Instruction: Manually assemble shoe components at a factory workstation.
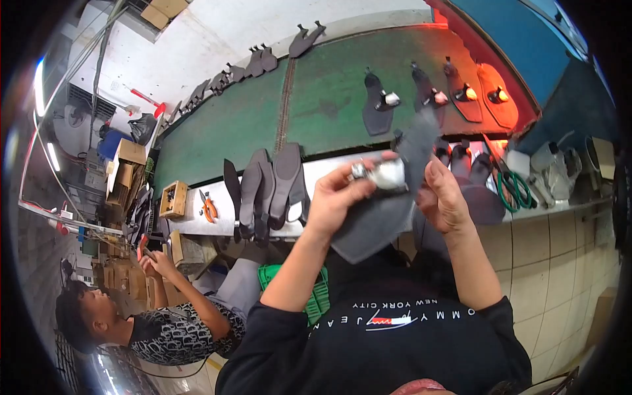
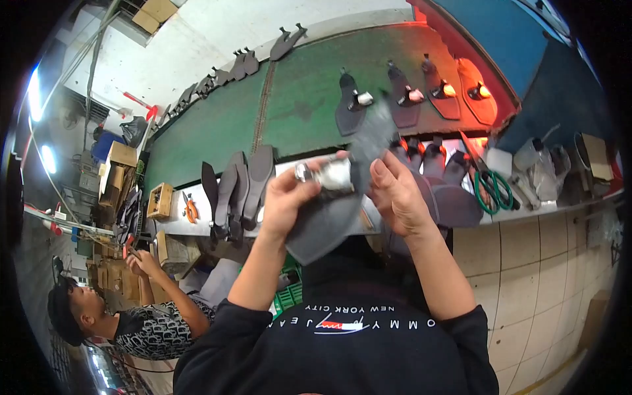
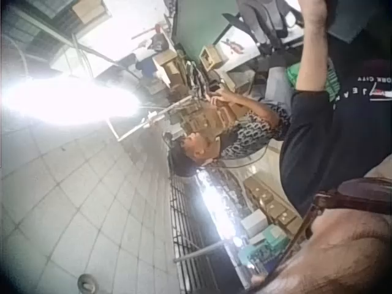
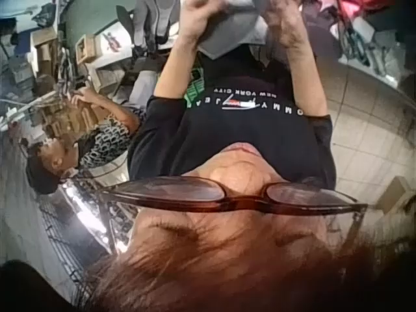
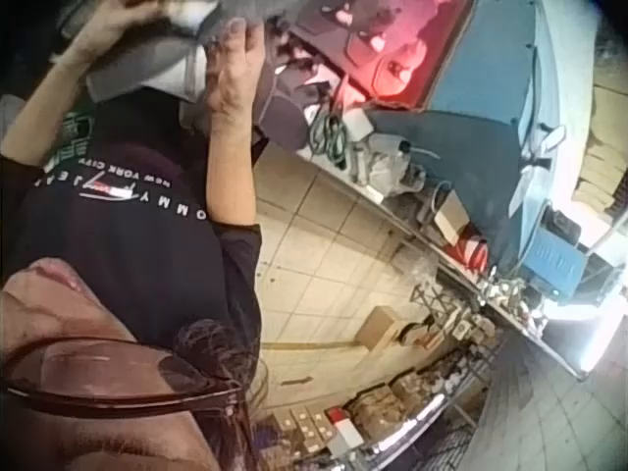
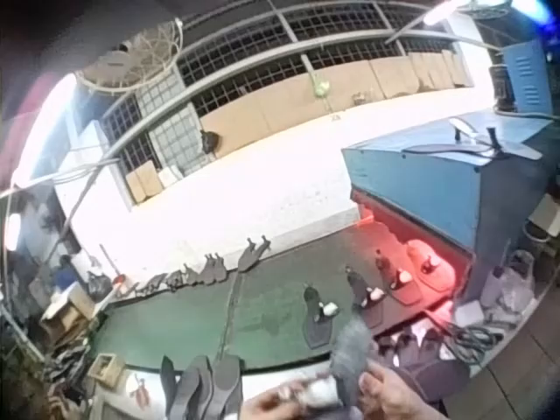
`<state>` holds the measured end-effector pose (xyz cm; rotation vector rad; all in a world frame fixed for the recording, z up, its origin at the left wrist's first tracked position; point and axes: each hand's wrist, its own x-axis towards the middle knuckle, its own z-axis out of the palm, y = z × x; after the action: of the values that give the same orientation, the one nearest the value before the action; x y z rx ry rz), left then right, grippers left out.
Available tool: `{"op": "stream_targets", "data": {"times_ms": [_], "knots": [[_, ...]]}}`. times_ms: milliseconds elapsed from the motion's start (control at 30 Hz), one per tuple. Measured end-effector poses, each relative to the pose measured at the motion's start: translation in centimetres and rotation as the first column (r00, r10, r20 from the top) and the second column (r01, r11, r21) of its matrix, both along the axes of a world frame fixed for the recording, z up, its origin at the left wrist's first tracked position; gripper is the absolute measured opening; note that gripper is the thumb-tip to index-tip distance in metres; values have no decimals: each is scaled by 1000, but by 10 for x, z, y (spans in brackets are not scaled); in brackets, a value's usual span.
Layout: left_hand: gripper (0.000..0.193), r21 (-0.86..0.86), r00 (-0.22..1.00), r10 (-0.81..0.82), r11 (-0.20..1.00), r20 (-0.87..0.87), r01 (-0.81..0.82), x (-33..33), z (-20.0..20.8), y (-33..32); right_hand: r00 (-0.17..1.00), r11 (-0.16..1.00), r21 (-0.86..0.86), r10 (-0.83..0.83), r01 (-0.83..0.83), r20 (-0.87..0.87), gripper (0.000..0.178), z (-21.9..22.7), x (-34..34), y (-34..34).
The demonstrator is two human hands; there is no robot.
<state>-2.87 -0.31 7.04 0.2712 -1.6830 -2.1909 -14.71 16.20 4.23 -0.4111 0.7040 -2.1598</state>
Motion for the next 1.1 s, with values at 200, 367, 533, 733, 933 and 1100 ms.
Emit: {"op": "stream_targets", "data": {"times_ms": [200,367,533,733,933,1100], "knots": [[26,338,996,-31,939,-83,58,47,-20,46,988,990,-70,-129,123,-90,30,30,30,29],[29,371,999,-30,928,-27,38,70,-23,49,884,991,38,-100,131,-456,37,36,37,56],[35,339,999,10,941,-46,6,89,-27,54,807,947,312,123,79,-577,31,19,62,74],[34,301,999,27,953,-31,-16,92,-29,54,570,911,234,-3,341,-821,51,18,73,70],[30,295,997,10,955,-78,13,81,-36,47,520,919,265,81,291,-851,47,16,66,67],[29,316,998,8,949,-61,11,72,-36,38,511,908,296,110,297,-852,45,17,57,53]]}}
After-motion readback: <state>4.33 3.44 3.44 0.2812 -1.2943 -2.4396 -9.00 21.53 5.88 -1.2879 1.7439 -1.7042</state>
